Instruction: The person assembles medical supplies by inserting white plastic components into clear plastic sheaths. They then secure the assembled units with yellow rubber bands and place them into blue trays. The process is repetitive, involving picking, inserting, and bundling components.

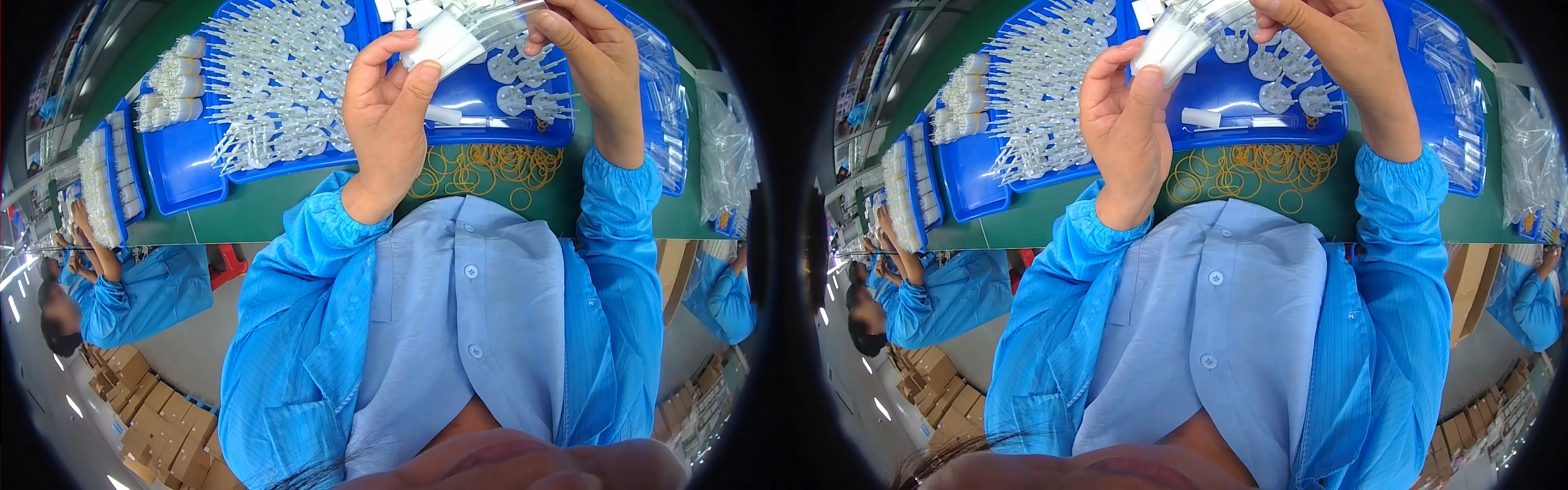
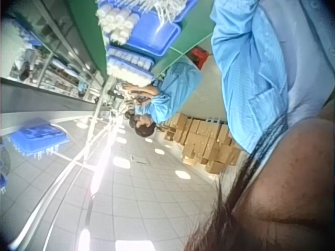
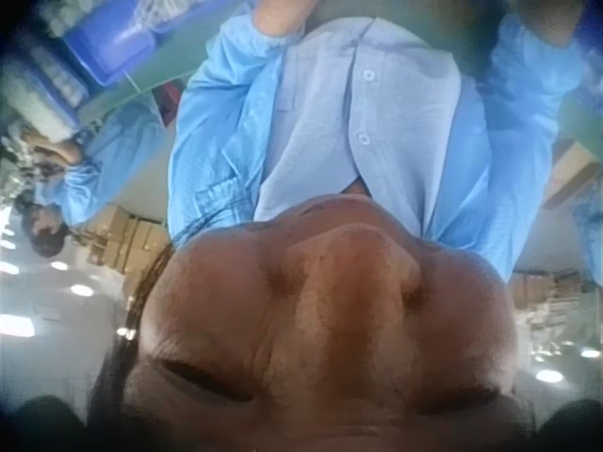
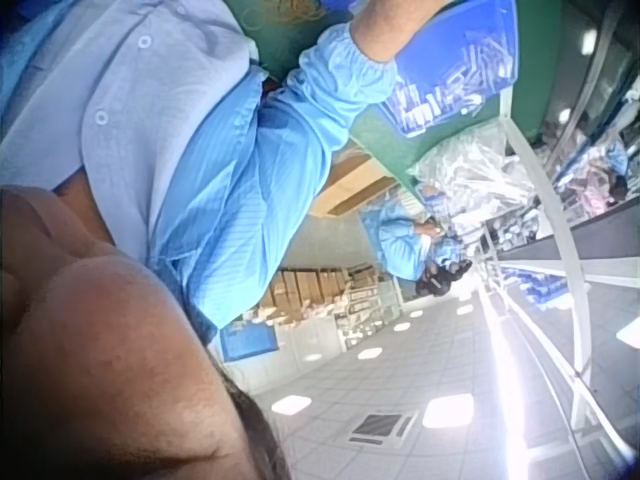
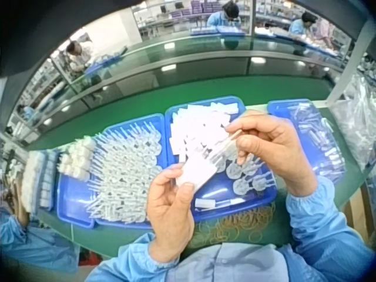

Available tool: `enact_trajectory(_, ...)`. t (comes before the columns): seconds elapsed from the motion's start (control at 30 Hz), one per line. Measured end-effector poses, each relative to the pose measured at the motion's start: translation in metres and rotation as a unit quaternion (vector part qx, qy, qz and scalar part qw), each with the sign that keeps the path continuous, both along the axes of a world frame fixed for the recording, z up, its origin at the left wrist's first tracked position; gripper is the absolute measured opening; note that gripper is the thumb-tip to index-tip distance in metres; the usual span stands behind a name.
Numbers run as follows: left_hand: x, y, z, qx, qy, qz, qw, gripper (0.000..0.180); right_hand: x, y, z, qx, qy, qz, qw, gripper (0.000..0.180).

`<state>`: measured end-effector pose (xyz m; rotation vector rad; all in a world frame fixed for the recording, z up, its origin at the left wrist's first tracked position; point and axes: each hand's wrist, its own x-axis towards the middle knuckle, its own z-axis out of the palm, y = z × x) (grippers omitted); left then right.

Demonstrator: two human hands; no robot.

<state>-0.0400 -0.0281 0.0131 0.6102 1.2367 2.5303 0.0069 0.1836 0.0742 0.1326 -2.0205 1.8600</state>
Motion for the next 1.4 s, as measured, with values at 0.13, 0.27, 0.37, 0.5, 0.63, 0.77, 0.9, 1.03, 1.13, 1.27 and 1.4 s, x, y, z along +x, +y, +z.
enact_trajectory(0.13, 0.001, 0.000, -0.001, 0.000, 0.013, -0.003, 1.000, 0.031, 0.000, -0.001, -0.001, 0.017, 0.011, 0.009, 1.000, 0.021)
enact_trajectory(0.27, 0.000, 0.001, -0.001, 0.014, 0.012, -0.002, 1.000, 0.032, 0.001, -0.004, -0.002, 0.041, 0.021, 0.012, 0.999, 0.021)
enact_trajectory(0.37, 0.000, 0.002, -0.002, 0.013, 0.029, -0.010, 0.999, 0.032, 0.003, -0.005, 0.004, 0.025, 0.010, 0.016, 1.000, 0.021)
enact_trajectory(0.5, 0.000, -0.002, -0.004, -0.045, 0.041, 0.006, 0.998, 0.030, 0.000, -0.008, -0.002, -0.020, -0.016, 0.017, 1.000, 0.021)
enact_trajectory(0.63, -0.004, -0.002, -0.010, -0.109, 0.080, 0.036, 0.990, 0.030, 0.002, -0.013, -0.002, -0.034, -0.026, -0.002, 0.999, 0.021)
enact_trajectory(0.77, -0.001, 0.000, -0.003, -0.087, 0.034, 0.034, 0.995, 0.025, 0.001, -0.012, -0.003, -0.037, -0.050, -0.003, 0.998, 0.021)
enact_trajectory(0.9, -0.001, -0.001, 0.000, -0.080, 0.030, 0.043, 0.995, 0.024, 0.002, -0.013, -0.003, -0.059, -0.021, 0.043, 0.997, 0.021)
enact_trajectory(1.03, -0.002, -0.001, 0.000, -0.080, 0.016, 0.057, 0.995, 0.024, 0.005, -0.019, -0.004, -0.041, -0.023, 0.043, 0.998, 0.022)
enact_trajectory(1.13, -0.002, -0.001, 0.002, -0.064, -0.011, 0.053, 0.996, 0.023, 0.006, -0.022, -0.002, -0.029, -0.020, 0.041, 0.999, 0.023)
enact_trajectory(1.27, -0.002, -0.001, 0.003, -0.043, -0.036, 0.038, 0.998, 0.023, 0.004, -0.021, -0.002, -0.036, -0.017, 0.064, 0.997, 0.022)
enact_trajectory(1.4, -0.001, -0.001, 0.006, -0.040, -0.058, 0.031, 0.997, 0.023, 0.003, -0.021, -0.003, -0.040, -0.023, 0.072, 0.996, 0.022)
